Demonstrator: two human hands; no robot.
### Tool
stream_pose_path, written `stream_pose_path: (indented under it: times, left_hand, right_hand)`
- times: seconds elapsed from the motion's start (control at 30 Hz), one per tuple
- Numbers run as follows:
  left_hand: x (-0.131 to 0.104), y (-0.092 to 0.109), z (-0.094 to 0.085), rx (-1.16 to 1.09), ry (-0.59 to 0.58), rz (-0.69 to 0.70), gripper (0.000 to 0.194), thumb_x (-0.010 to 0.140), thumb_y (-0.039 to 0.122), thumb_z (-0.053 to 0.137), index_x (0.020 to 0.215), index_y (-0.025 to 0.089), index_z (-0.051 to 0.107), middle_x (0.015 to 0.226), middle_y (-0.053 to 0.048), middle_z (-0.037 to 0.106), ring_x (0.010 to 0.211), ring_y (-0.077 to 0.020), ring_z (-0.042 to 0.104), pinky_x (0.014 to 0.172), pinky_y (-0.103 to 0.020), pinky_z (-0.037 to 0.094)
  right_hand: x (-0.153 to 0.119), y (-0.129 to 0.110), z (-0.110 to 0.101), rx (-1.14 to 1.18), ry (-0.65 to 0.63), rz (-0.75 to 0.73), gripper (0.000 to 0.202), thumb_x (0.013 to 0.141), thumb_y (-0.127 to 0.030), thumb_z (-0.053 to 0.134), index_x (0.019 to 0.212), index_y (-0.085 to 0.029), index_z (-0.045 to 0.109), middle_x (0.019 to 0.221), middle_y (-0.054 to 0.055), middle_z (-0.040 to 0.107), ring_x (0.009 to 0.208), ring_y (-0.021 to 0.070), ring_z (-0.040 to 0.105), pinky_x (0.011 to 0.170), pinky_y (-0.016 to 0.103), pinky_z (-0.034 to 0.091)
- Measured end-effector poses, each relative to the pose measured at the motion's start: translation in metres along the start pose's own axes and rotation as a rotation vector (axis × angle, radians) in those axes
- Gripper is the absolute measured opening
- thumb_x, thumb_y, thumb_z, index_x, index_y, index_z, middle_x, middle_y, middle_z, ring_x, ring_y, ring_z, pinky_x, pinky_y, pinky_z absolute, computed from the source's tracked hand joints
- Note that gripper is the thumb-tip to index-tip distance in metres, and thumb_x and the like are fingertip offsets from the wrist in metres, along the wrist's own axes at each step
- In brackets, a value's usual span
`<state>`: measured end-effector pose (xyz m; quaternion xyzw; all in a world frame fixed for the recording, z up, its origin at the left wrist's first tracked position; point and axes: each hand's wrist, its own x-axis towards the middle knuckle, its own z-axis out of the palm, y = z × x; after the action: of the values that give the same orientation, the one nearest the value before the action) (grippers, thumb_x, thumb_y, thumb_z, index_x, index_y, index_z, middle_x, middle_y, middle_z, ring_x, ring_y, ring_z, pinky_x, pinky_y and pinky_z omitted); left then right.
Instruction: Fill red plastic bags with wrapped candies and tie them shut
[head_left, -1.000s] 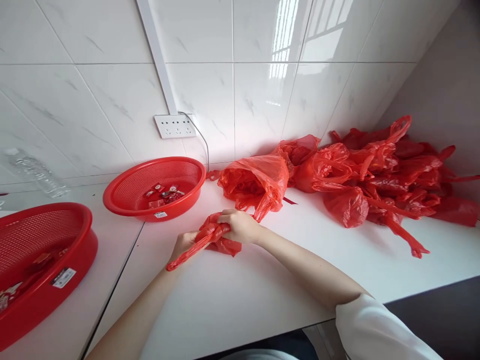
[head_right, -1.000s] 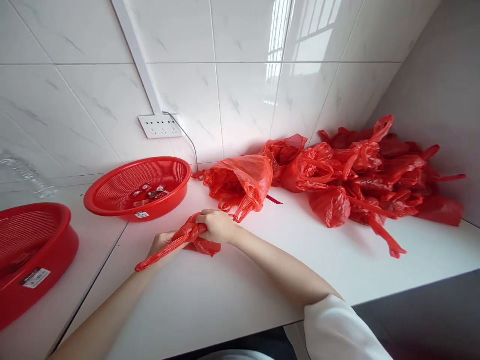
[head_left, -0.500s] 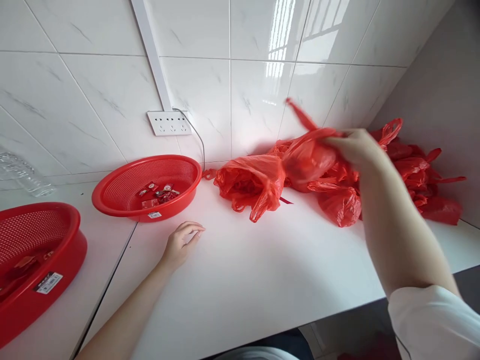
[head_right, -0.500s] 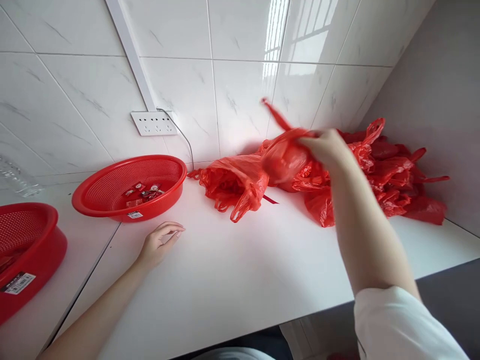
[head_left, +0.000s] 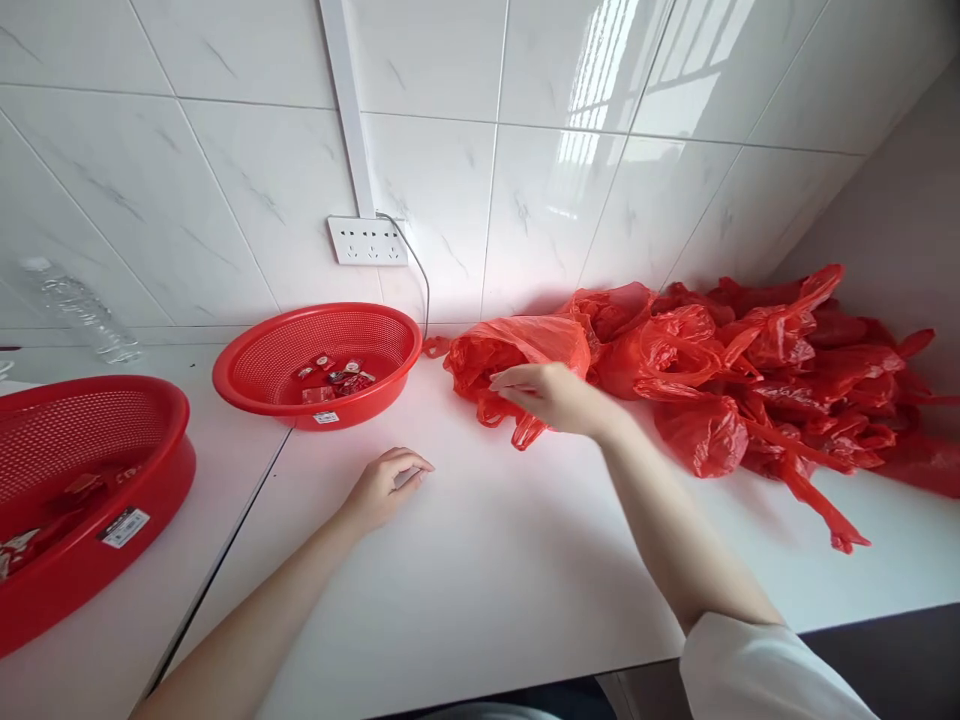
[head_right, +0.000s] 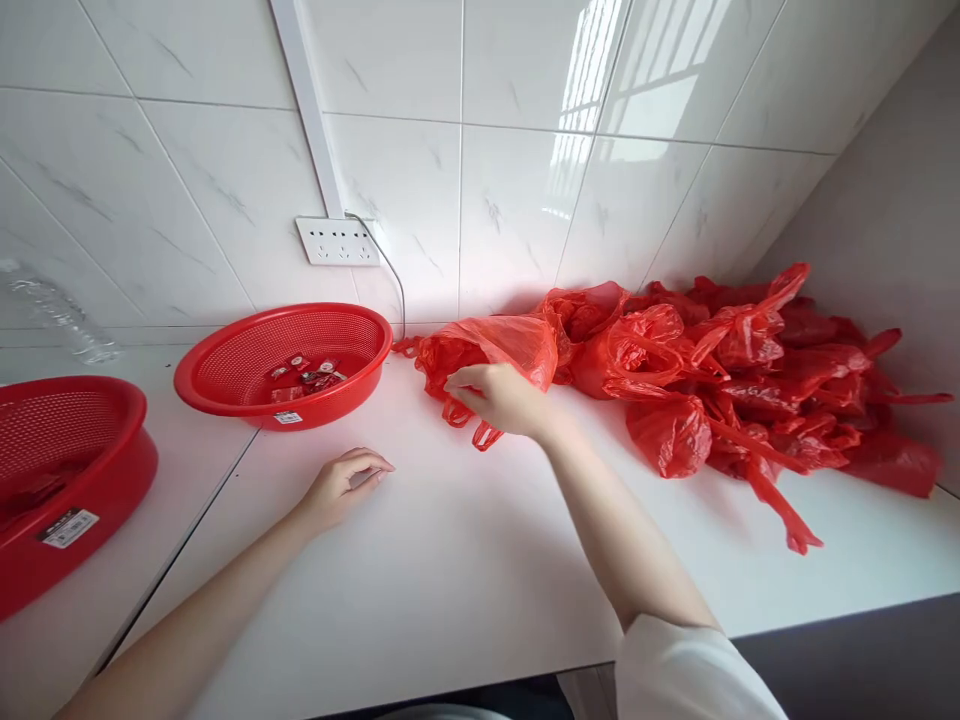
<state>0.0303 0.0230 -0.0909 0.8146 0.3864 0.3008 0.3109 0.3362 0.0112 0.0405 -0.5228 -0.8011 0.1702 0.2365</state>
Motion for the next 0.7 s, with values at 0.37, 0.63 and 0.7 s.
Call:
stream_pose_path:
  times: [0.37,0.63,0.7]
  left_hand:
    - [0.007,0.02,-0.001,0.315,0.186,0.151,0.034,0.09,0.027,0.053,0.124,0.024,0.057,0.133,-0.01,0.05,0.127,-0.0226,0.046,0.107,-0.041,0.04]
    - [0.08,0.072,0.031,0.559,0.42,0.436,0.03,0.088,0.024,0.054,0.117,0.023,0.061,0.139,-0.012,0.049,0.131,-0.0269,0.044,0.11,-0.046,0.032]
    - [0.097,0.08,0.042,0.572,0.487,0.448,0.029,0.088,0.023,0.054,0.115,0.022,0.063,0.139,-0.012,0.05,0.133,-0.0272,0.042,0.112,-0.046,0.03]
  right_hand:
    - [0.033,0.056,0.029,-0.004,-0.329,0.156,0.024,0.085,-0.021,0.051,0.103,-0.02,0.067,0.105,0.008,0.069,0.094,0.0237,0.066,0.083,0.037,0.052]
    - [0.034,0.076,0.03,0.101,0.306,0.029,0.034,0.087,-0.035,0.052,0.115,-0.017,0.059,0.11,0.012,0.066,0.098,0.0258,0.061,0.085,0.04,0.049]
    - [0.04,0.079,0.046,-0.127,0.411,0.052,0.038,0.082,-0.033,0.057,0.117,-0.017,0.058,0.118,0.016,0.061,0.106,0.0312,0.056,0.089,0.045,0.046]
